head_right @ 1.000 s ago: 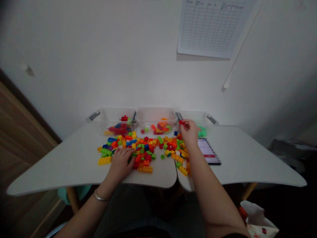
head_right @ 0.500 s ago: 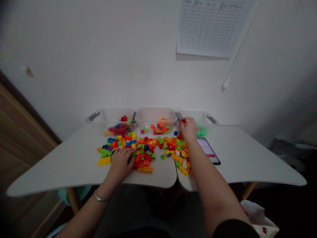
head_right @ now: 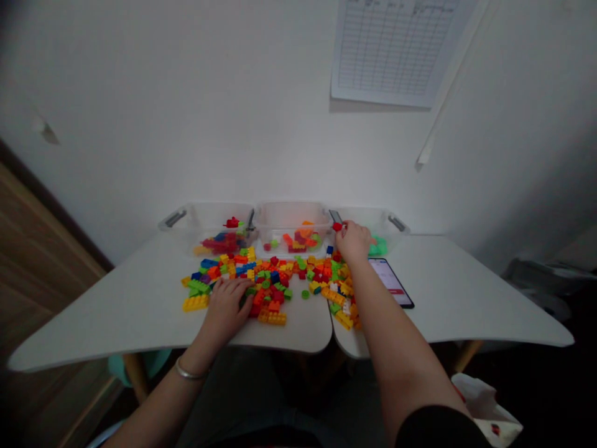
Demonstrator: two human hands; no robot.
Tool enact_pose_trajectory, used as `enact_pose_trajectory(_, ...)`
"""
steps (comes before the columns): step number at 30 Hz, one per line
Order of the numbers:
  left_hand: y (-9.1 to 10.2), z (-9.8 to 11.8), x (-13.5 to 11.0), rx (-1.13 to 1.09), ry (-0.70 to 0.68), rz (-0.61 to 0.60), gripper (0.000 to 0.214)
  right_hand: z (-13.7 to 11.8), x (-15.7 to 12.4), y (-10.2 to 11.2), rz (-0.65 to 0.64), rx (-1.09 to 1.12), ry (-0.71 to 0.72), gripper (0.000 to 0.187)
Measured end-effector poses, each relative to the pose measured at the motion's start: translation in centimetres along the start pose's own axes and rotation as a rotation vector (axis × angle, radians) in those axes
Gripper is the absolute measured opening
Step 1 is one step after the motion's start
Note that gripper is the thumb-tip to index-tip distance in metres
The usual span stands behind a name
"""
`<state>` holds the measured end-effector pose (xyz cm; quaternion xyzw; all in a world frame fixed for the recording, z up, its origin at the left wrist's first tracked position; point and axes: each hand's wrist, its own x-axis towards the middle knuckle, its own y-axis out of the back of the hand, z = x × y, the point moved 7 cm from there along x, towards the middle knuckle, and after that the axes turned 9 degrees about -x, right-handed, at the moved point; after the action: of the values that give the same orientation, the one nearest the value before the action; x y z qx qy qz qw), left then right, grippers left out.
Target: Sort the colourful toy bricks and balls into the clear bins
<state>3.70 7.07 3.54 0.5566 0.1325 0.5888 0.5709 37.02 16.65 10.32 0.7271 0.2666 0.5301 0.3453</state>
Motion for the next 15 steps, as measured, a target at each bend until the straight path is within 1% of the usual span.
enact_pose_trajectory(4,0.1,0.1,0.0,-0.004,0.007,-0.002,0.028,-0.9,-0.4,0.2,0.059,0.022,0.065,0.043)
enact_pose_trajectory(8,0.2,0.2,0.1,-0.007,0.009,0.003,0.028,-2.5,-2.0,1.5,0.158,0.089,0.182,0.038)
enact_pose_trajectory(10,0.3,0.3,0.1,-0.005,0.004,0.003,0.028,-2.9,-3.0,2.0,0.173,0.118,0.197,0.035)
enact_pose_trajectory(12,0.3,0.3,0.1,-0.002,0.000,-0.003,0.027,-2.9,-3.7,2.0,0.140,0.139,0.181,0.032)
enact_pose_trajectory(13,0.2,0.3,0.1,-0.001,-0.002,-0.005,0.027,-2.9,-3.9,1.7,0.094,0.148,0.177,0.030)
enact_pose_trajectory(15,0.2,0.3,0.1,0.001,-0.002,-0.004,0.027,-3.3,-4.4,0.4,-0.051,0.155,0.211,0.026)
